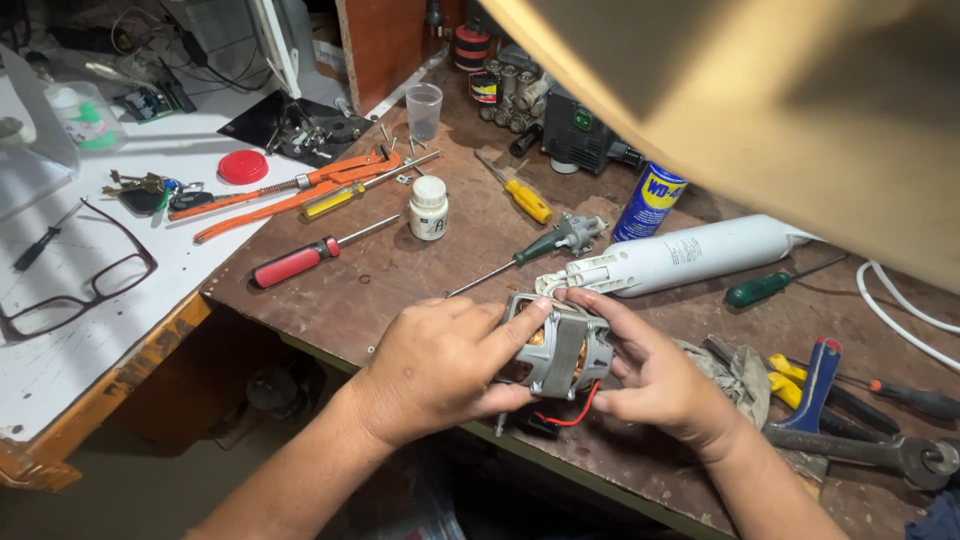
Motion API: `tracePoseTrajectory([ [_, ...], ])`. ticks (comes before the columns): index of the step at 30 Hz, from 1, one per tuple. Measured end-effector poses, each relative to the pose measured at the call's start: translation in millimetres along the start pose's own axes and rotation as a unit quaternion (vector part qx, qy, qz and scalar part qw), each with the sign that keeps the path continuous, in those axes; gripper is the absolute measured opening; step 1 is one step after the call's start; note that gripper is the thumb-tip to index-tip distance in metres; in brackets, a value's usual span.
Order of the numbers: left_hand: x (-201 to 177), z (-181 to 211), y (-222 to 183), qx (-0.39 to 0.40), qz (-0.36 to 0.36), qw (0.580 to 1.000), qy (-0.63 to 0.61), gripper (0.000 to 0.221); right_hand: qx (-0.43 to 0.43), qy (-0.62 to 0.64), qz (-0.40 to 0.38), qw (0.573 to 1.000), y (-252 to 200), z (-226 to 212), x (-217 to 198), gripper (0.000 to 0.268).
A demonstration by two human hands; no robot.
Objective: Disassembling, cleaning, and lubricating an electric motor using hand tools at a repair bench.
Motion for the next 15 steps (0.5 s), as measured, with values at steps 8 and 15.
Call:
tracePoseTrajectory([
  [8, -18, 29, 7, 0.137, 0.093, 0.984, 0.06, 0.041, -0.011, -0.056, -0.01, 0.998, 10, -24, 6, 0.136],
  [15, -15, 44, 13, 0.03, 0.043, 0.993, 0.105, 0.048, -0.089, -0.288, 0.039, 0.953, -1, -39, 7, 0.112],
])
Point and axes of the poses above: each hand's wrist, its own y-axis towards the middle knuckle, its own x-axis out of the palm, z = x × y, the point moved 6 cm from there along y, towards the middle knuckle, and after that the axes turned 11 degrees about -x, right-handed, at the moved point
